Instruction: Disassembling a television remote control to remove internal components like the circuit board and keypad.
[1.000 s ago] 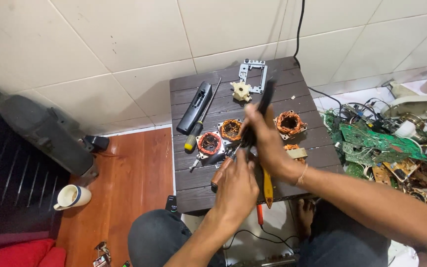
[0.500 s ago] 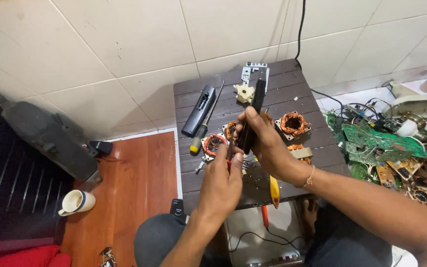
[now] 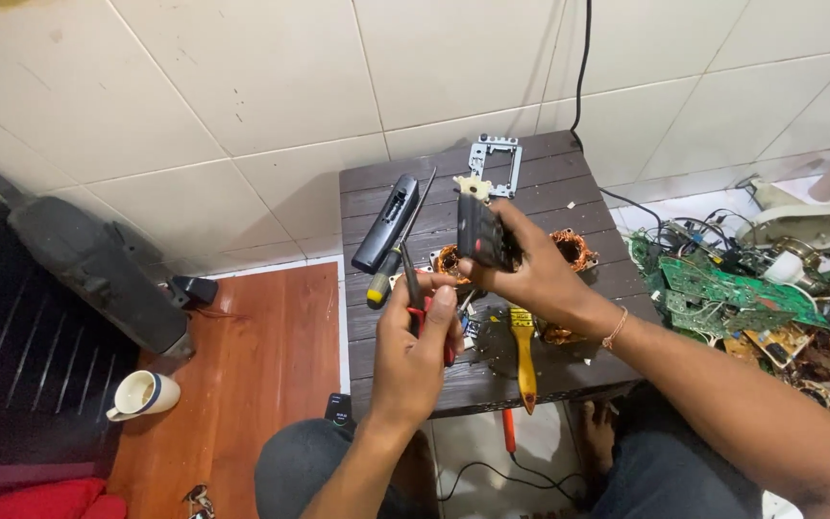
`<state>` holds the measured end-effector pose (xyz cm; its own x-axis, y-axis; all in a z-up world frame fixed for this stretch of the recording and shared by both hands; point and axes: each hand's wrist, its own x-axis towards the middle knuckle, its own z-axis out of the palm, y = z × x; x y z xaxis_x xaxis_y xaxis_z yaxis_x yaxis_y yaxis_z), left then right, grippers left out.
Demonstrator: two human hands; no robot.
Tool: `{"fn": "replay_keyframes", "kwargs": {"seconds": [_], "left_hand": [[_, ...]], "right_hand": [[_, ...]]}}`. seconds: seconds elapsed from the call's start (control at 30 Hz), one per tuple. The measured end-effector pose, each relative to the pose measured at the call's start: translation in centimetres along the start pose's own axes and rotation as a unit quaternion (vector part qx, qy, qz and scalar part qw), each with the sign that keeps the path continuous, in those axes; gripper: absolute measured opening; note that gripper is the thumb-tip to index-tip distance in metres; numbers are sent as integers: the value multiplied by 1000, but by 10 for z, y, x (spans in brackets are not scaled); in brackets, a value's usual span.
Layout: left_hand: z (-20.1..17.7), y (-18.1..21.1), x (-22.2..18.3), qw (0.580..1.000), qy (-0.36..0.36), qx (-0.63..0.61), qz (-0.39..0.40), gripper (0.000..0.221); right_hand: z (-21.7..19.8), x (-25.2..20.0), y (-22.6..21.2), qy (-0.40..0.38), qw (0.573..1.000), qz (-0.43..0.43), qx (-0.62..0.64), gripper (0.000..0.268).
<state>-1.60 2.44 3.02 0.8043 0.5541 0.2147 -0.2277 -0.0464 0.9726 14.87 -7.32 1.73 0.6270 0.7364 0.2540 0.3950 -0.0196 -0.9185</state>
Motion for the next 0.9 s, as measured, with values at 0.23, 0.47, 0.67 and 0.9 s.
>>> {"fn": "replay_keyframes", "kwargs": {"seconds": [0.23,0.47,0.67,0.9], "left_hand": [[4,1,-2,997,-7,49,64,30],[3,22,-8,992,-32,109,45,49],[3,3,-14,954,-30,253,157,23],[9,-1,-16,932,-13,281,230,17]], "right_hand": [[-4,8,9,-34,991,-91,-89,50],[-6,15,5,-27,965,-197,-171,40],[-1,8,-21,110,954,-189,-205,59],[-4,3,-49,10,981,194,1,113]]}}
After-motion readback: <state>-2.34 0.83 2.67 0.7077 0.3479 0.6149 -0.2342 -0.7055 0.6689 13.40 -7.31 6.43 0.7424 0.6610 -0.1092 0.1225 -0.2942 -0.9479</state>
